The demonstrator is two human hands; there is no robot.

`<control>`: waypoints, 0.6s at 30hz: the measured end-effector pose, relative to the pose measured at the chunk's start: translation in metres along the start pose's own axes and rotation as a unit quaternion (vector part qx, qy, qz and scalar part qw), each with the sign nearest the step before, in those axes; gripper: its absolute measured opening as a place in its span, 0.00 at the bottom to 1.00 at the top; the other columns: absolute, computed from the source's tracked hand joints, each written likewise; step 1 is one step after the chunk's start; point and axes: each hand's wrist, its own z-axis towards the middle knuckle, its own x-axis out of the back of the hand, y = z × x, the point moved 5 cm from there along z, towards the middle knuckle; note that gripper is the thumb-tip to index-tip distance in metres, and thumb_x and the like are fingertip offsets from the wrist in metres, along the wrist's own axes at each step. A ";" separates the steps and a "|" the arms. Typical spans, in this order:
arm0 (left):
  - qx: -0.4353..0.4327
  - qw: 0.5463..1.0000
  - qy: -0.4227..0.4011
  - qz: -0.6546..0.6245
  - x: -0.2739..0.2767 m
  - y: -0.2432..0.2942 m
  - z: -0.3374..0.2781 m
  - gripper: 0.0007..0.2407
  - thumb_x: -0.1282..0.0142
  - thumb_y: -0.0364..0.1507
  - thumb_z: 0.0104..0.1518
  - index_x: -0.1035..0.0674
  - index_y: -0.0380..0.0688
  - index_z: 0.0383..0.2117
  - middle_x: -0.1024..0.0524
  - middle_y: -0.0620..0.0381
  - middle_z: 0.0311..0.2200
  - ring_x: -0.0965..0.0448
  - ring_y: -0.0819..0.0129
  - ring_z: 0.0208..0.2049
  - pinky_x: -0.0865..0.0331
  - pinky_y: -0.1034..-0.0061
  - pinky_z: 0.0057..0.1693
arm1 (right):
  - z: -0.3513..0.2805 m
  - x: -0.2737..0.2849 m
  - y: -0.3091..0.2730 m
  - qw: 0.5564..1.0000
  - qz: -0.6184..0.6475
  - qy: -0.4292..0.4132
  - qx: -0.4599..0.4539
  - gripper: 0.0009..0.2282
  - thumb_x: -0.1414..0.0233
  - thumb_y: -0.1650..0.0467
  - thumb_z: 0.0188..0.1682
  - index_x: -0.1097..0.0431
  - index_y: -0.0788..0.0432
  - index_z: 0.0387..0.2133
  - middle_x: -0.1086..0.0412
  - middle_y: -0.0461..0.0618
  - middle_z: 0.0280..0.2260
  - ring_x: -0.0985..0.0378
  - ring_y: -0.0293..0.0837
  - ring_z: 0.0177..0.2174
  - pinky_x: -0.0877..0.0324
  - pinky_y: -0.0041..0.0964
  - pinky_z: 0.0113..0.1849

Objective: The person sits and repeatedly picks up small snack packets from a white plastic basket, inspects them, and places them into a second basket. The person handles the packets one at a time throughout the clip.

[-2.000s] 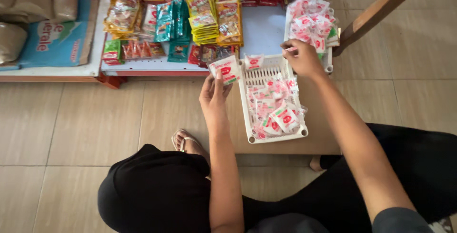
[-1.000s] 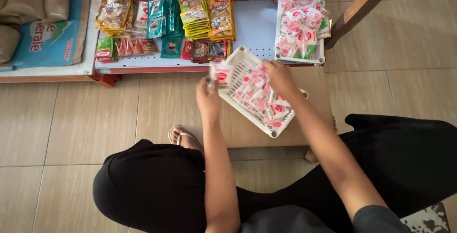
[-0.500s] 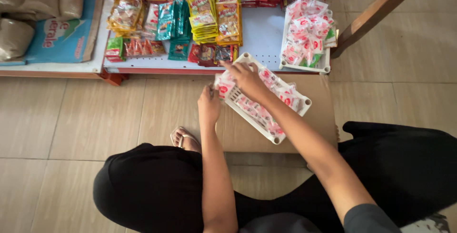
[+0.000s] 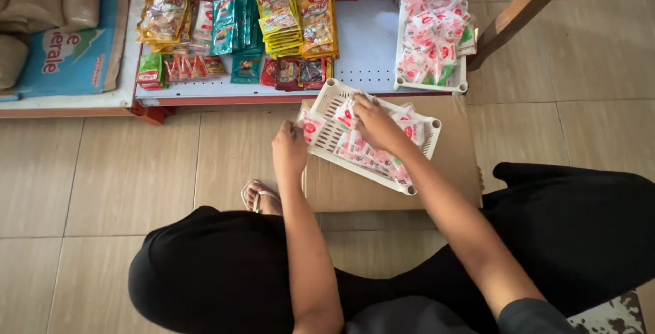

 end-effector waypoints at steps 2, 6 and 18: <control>0.002 1.000 0.016 -0.013 0.003 0.002 -0.003 0.11 0.47 0.33 0.62 0.23 0.34 0.35 0.21 0.35 0.30 0.22 0.36 0.35 0.30 0.54 0.40 | -0.006 -0.008 -0.007 0.998 -0.040 0.020 0.034 0.07 0.48 0.77 0.47 0.36 0.69 0.37 0.39 0.72 0.57 0.37 0.69 0.56 0.38 0.55 0.55; 0.025 0.999 0.011 -0.021 0.007 0.007 -0.004 0.12 0.46 0.34 0.63 0.23 0.33 0.34 0.21 0.35 0.28 0.21 0.37 0.34 0.29 0.55 0.40 | -0.011 -0.011 -0.011 0.995 -0.094 -0.032 0.003 0.07 0.49 0.76 0.49 0.35 0.67 0.40 0.32 0.66 0.50 0.32 0.65 0.54 0.37 0.55 0.57; 0.053 0.999 0.006 0.004 0.008 0.015 -0.005 0.14 0.45 0.38 0.62 0.20 0.36 0.33 0.20 0.37 0.30 0.21 0.37 0.36 0.29 0.54 0.42 | -0.014 0.000 0.010 0.998 -0.051 0.037 -0.018 0.07 0.45 0.73 0.49 0.35 0.63 0.35 0.30 0.57 0.41 0.29 0.61 0.46 0.34 0.54 0.46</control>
